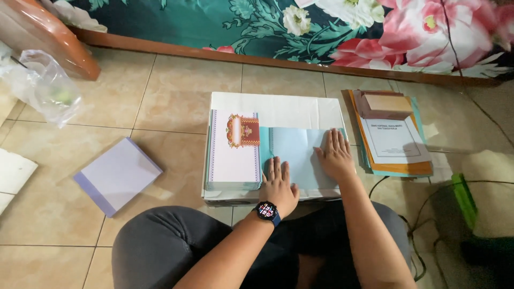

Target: A person sits on the floor and flips through the pages of several printed booklets, inspecting the folds and layout.

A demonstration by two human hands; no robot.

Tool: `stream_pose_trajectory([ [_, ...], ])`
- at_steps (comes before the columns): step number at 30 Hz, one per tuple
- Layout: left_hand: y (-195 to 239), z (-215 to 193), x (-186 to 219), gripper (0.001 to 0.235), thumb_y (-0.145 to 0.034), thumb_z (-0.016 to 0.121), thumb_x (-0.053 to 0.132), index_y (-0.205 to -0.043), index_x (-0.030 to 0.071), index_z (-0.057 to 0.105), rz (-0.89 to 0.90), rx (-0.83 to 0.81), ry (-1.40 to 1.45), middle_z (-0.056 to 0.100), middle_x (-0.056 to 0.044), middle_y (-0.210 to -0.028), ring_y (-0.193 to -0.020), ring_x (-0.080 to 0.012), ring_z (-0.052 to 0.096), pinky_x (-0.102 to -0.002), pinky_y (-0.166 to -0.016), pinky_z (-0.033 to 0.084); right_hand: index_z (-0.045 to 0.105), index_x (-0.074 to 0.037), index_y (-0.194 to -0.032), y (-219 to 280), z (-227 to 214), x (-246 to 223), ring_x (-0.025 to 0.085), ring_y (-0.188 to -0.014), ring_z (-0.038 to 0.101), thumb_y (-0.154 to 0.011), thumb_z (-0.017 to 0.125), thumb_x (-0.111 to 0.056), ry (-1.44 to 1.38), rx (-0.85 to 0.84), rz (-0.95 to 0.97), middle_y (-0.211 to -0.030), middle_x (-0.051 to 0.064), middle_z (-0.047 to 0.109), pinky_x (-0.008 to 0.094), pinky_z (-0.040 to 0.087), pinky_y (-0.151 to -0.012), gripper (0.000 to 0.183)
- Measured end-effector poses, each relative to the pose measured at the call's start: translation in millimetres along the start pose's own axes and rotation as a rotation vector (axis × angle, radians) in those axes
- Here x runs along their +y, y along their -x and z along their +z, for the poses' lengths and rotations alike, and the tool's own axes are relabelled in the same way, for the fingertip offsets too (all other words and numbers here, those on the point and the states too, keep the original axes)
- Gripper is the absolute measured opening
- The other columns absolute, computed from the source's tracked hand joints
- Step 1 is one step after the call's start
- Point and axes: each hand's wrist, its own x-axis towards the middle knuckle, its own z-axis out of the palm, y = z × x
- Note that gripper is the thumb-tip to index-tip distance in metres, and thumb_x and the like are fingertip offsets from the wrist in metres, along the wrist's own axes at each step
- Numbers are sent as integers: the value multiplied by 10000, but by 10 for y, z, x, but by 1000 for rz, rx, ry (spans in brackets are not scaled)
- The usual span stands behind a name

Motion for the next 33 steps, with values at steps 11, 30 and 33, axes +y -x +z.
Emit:
stream_pose_trajectory([
  [11,-72,152,-48,793,-970,381,383,-1581,-77,173,-2,44,24,96,-268,-1682,-1574,-390,55,-568,-1207,210,192,-63,-1640,157,172,17,328,-1583,164,-991,279,-721,61,-13,106,-1710,185,166,487,212,-1262,928],
  [30,233,-1950,-1573,167,-930,700,219,-1049,104,676,-221,1100,152,675,-140,-913,-795,-398,694,-478,-696,559,343,-85,-1593,1101,-752,-1598,410,-1457,391,-1054,428,-445,-771,-6,-87,-1622,204,358,540,375,-1173,653],
  [33,-78,-1496,-2115,668,-935,665,551,-1297,-10,623,-458,753,209,669,-279,-1129,-984,-488,688,-548,-846,563,410,-44,-1551,1132,-825,-1631,455,-1434,405,-1061,436,-403,-838,-9,-139,-1590,236,402,568,395,-1151,608],
])
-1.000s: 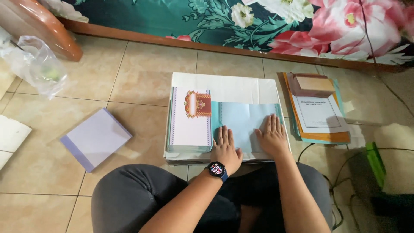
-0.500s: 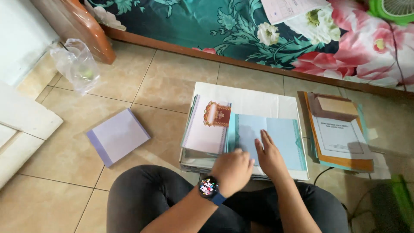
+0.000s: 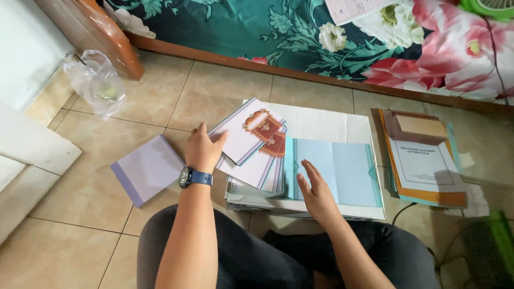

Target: A person sits on the floor and flips through the pages of several printed booklets, inspecting the folds and layout.

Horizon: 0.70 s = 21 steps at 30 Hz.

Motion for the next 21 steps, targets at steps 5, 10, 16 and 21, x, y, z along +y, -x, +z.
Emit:
stream_pose_trajectory([
  [5,144,-138,286,244,-815,726,299,-996,148,664,-51,-78,-251,714,-92,-944,-914,-349,718,-466,-782,557,472,-50,-1515,88,51,-156,468,-1407,442,-1046,503,-309,-45,-53,-109,-1564,227,444,623,406,-1115,536],
  [10,509,-871,965,238,-968,592,227,-1156,94,534,-113,-276,232,723,-216,-1037,-987,-421,718,-487,-817,569,529,-61,-1477,38,58,71,423,-1382,488,-1048,493,-212,-262,-25,-139,-1473,214,552,616,393,-1126,457],
  [16,876,-549,1388,367,-920,658,178,-1209,132,437,-72,-433,792,733,-159,-895,-687,-238,722,-335,-714,559,572,15,-1356,-40,-43,460,344,-1229,607,-1044,391,-77,-1235,-58,-201,-1262,205,654,645,367,-1135,373],
  [21,1399,-83,1581,523,-775,770,85,-1216,141,493,262,-250,657,646,-181,-1236,-1146,-418,641,-455,-930,525,478,-93,-1477,76,-274,345,391,-1278,585,-991,464,-93,-1311,-157,-312,-1412,202,607,690,417,-1043,486],
])
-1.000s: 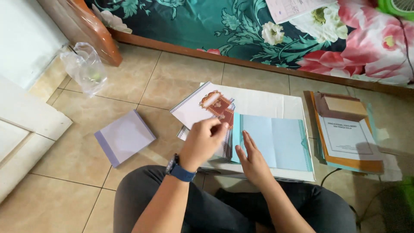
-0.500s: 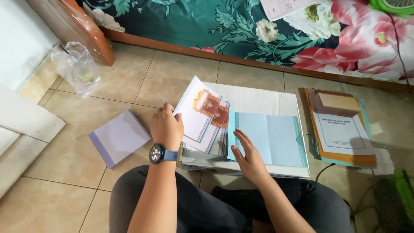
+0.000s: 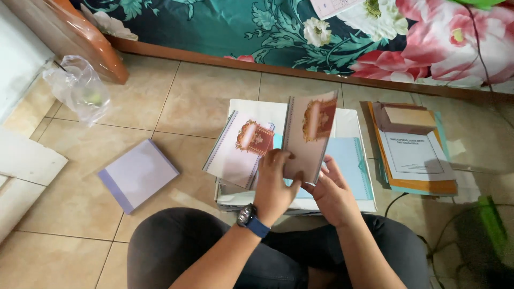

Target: A person sits on the floor and flips through the pages of several printed booklets, inspecting the folds and layout.

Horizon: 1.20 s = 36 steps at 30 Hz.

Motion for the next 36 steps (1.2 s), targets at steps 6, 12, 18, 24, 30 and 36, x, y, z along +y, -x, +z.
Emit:
stream_pose_trajectory([
  [6,114,75,324,204,-811,713,62,-1012,48,679,173,-185,-163,545,-198,-1340,-1188,-449,604,-445,-982,541,408,-86,-1292,162,-186,-44,219,-1067,636,-946,603,-109,281,154,85,-1244,143,643,353,514,-907,398],
  [12,93,34,300,379,-1079,472,293,-1309,43,638,-105,-335,728,679,-182,-1264,-1137,-264,675,-453,-937,557,352,-110,-1254,229,-154,-122,217,-1039,633,-811,801,-66,568,142,-49,-1226,141,637,344,538,-869,632],
  [18,22,10,133,258,-981,654,225,-1184,78,712,-172,-264,416,779,-188,-961,-968,-202,737,-384,-765,607,485,-14,-1149,172,-210,-421,335,-1254,609,-938,574,50,743,261,-16,-1341,239,613,448,498,-988,237],
  [24,-7,37,53,108,-942,678,104,-864,66,743,-229,-471,489,718,-79,-691,-710,-112,593,-302,-715,510,530,-30,-1374,339,-358,-346,325,-1295,584,-902,706,-61,807,221,54,-1390,236,632,534,526,-996,504],
  [30,-138,-131,280,347,-1017,482,130,-1327,5,573,-436,-278,625,592,-152,-1026,-1031,-238,479,-434,-1000,427,653,5,-1275,257,-344,-704,289,-1019,687,-915,727,-132,872,424,156,-1081,174,748,524,540,-913,392],
  [36,-180,-173,509,1150,-904,534,690,-1584,-67,-1,-551,-369,279,46,-392,-1619,-1517,-502,148,-590,-1222,182,711,22,-1162,277,-419,-1272,158,-938,564,-919,764,-104,1017,442,84,-976,75,689,400,505,-884,278],
])
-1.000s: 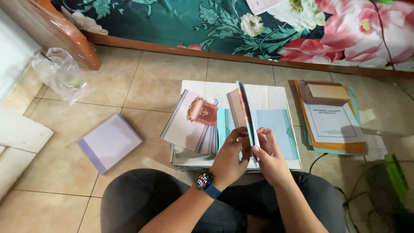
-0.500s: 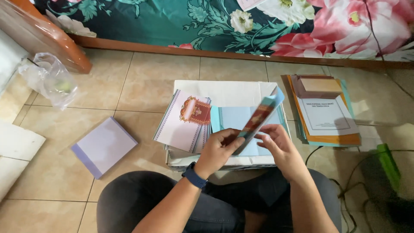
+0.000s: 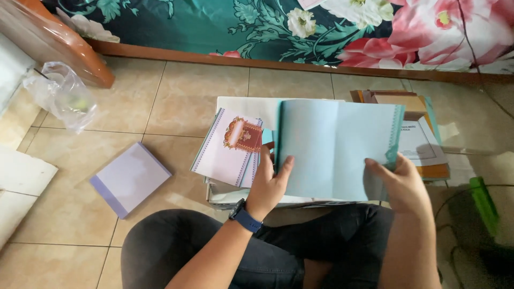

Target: A person sits on the floor and flips through the pages of several printed booklets, inspecting the folds and layout.

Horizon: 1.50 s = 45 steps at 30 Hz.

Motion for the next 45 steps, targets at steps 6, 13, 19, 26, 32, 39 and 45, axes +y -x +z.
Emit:
stream_pose_trajectory([
  [6,-287,38,-518,224,-917,662,81,-1123,25,595,400,184,-108,722,-62,-841,-633,-147,620,-270,-623,523,630,49,-1177,-247,-511,440,290,-815,632,-922,733,-94,-13,203,294,-979,204,677,409,500,-764,310],
  [13,-111,193,-441,636,-932,620,7,-1512,37,360,682,323,-819,473,-248,-1396,-1233,-399,513,-478,-954,503,666,56,-1147,-429,-202,719,288,-858,625,-878,801,-191,143,138,230,-959,190,690,415,503,-834,389],
  [19,-345,479,-999,396,-934,632,75,-1325,42,575,756,-13,-1078,484,-263,-1433,-1430,-450,408,-578,-1145,364,715,10,-1098,-827,108,1408,355,-902,670,-835,828,-359,430,-41,215,-919,193,714,471,513,-786,467],
  [26,-507,460,-1313,647,-978,597,417,-1472,35,430,395,-161,-1178,319,-297,-1580,-1505,-491,234,-652,-1218,104,564,-17,-1418,-847,100,1240,379,-1076,698,-868,813,-315,533,-71,317,-1198,252,720,501,556,-830,673],
  [32,-495,460,-1281,687,-1019,503,436,-1559,56,312,271,-188,-1176,187,-299,-1639,-1541,-482,103,-624,-1237,21,553,-59,-1443,-879,54,1491,316,-1004,696,-856,851,-380,630,-11,232,-1063,166,732,448,566,-768,732],
  [39,-426,522,-1326,620,-1043,368,319,-1586,37,263,241,-175,-1112,93,-293,-1667,-1553,-456,43,-590,-1248,4,511,-124,-1504,-573,397,1402,417,-1480,330,-876,721,-403,1211,67,-58,-1579,167,407,623,418,-1075,718],
  [45,-426,553,-1387,653,-991,329,300,-1593,56,261,212,-144,-1129,79,-276,-1675,-1558,-444,22,-647,-1226,11,331,-128,-1612,-566,872,1195,382,-1550,237,-1028,429,-330,1135,-378,-208,-1681,145,300,541,226,-1240,626],
])
